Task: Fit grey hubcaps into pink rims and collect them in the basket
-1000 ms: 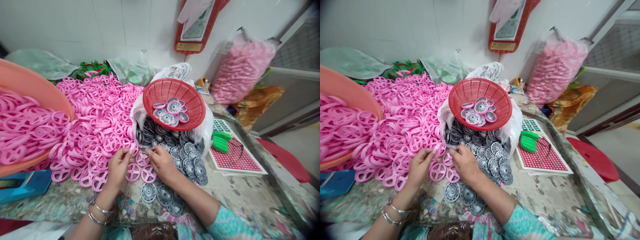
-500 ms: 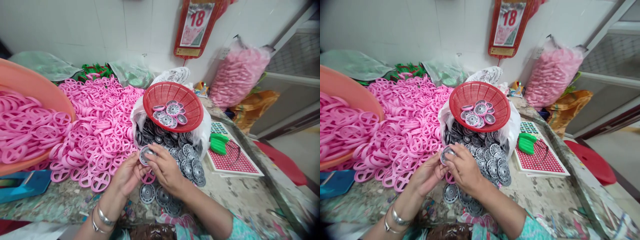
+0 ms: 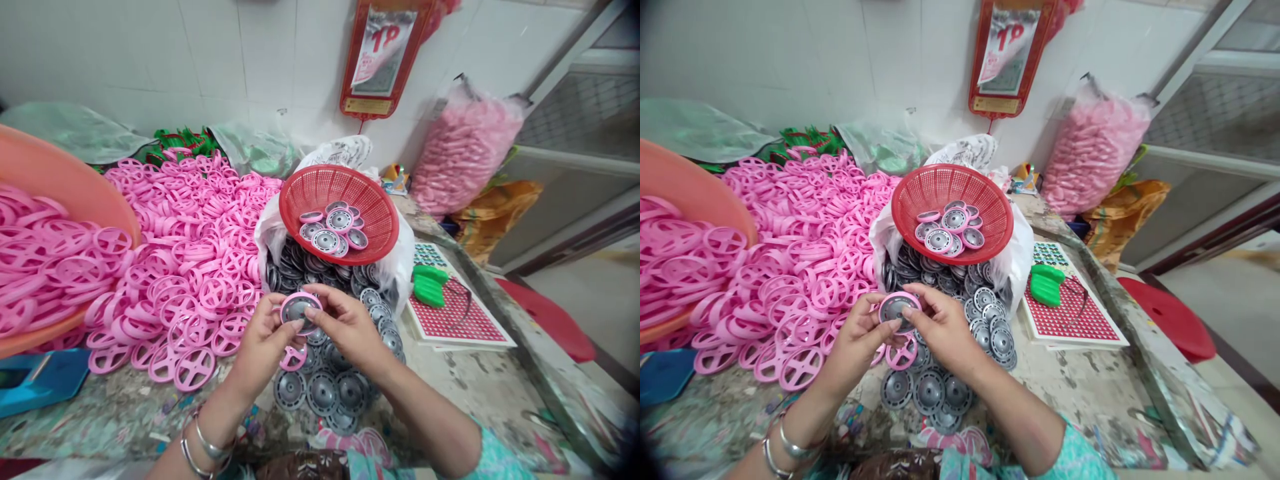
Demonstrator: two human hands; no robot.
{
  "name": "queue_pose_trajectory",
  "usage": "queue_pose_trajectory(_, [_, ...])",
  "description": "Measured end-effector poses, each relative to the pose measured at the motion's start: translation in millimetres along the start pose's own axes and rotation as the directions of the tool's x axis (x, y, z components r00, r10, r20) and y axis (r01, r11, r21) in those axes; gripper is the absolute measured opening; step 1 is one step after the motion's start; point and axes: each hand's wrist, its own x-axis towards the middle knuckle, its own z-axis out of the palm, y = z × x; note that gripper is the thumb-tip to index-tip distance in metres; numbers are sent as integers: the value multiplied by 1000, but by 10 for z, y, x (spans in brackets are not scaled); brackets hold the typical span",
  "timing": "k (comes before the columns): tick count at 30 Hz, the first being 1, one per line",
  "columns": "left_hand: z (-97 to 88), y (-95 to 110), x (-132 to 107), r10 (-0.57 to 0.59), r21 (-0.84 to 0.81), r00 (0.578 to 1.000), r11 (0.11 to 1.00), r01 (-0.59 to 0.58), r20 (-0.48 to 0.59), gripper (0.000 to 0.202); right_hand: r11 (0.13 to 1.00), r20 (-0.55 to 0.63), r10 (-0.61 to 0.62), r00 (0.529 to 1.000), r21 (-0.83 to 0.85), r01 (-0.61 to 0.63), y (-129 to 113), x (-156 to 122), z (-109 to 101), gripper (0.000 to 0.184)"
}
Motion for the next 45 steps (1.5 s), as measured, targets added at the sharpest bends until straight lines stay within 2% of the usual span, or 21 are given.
queue_pose_trajectory(3, [-9,-11,19,37,80,998,996,-33,-49,34,997,45,-20,999,-75,24,-4,75,-34,28])
queue_pose_trajectory(5, [-51,-25,47,36,119,997,993,-27,-71,38,999,23,-11,1000,-44,12,-12,189,-111,27])
queue_pose_trajectory(9, [-287,-99,111,121,273,986,958,-85,-118,35,990,-219,-76,973,97,100,-55,435,-348,47])
queue_pose_trajectory(11, [-449,-160,130,186,468,976,876,-114,-109,26,979,-321,-186,929,16,201,-66,465,-423,62])
queue_pose_trajectory(13, [-584,-227,134,235,713,971,688,-132,-47,22,944,-344,-316,884,-203,258,-44,397,-421,64])
queue_pose_trajectory(14, [-630,-259,131,241,818,970,559,-139,0,21,904,-293,-376,879,-324,279,-17,332,-392,58])
queue_pose_trajectory(16, [-671,-319,121,202,938,974,309,-160,100,24,791,-40,-415,909,-509,339,69,169,-293,40])
queue_pose_trajectory(18, [-655,-363,112,122,971,978,150,-187,170,27,679,288,-299,910,-605,415,186,-1,-168,29])
queue_pose_trajectory(20, [-612,-390,113,60,976,977,71,-208,204,29,574,483,-121,867,-679,458,306,-146,-48,28])
queue_pose_trajectory(22, [-570,-406,127,30,976,975,3,-218,218,29,463,531,-10,847,-748,475,406,-247,51,33])
queue_pose_trajectory(26, [-527,-443,191,5,969,972,-78,-235,236,22,305,568,27,823,-788,534,505,-321,168,30])
queue_pose_trajectory(30, [-516,-482,258,19,974,975,-58,-219,220,19,250,606,24,795,-774,582,513,-306,190,24])
queue_pose_trajectory(34, [-537,-490,263,69,978,976,-12,-207,207,18,289,604,-5,797,-762,579,488,-295,124,25])
queue_pose_trajectory(35, [-546,-490,254,108,980,975,30,-197,193,17,311,591,-18,806,-763,567,478,-296,97,25])
queue_pose_trajectory(36, [-555,-488,242,163,978,974,110,-179,160,16,332,573,-30,819,-767,549,468,-300,70,26])
queue_pose_trajectory(38, [-559,-479,216,270,909,962,394,-134,25,13,362,536,-44,843,-778,514,448,-313,22,26])
queue_pose_trajectory(40, [-536,-452,194,273,661,951,742,-114,-143,7,377,531,-41,847,-776,505,438,-327,-8,25])
queue_pose_trajectory(41, [-514,-431,185,221,479,955,872,-101,-200,7,381,536,-37,843,-773,508,439,-329,-16,25])
queue_pose_trajectory(42, [-487,-406,177,150,279,962,957,-82,-230,11,382,536,-35,843,-773,507,444,-324,-21,25])
queue_pose_trajectory(43, [-458,-381,170,73,85,969,995,-54,-238,16,379,526,-38,849,-779,500,454,-309,-24,25])
queue_pose_trajectory(45, [-404,-338,157,-62,-202,974,979,17,-217,23,349,458,-59,887,-823,448,484,-244,-33,24])
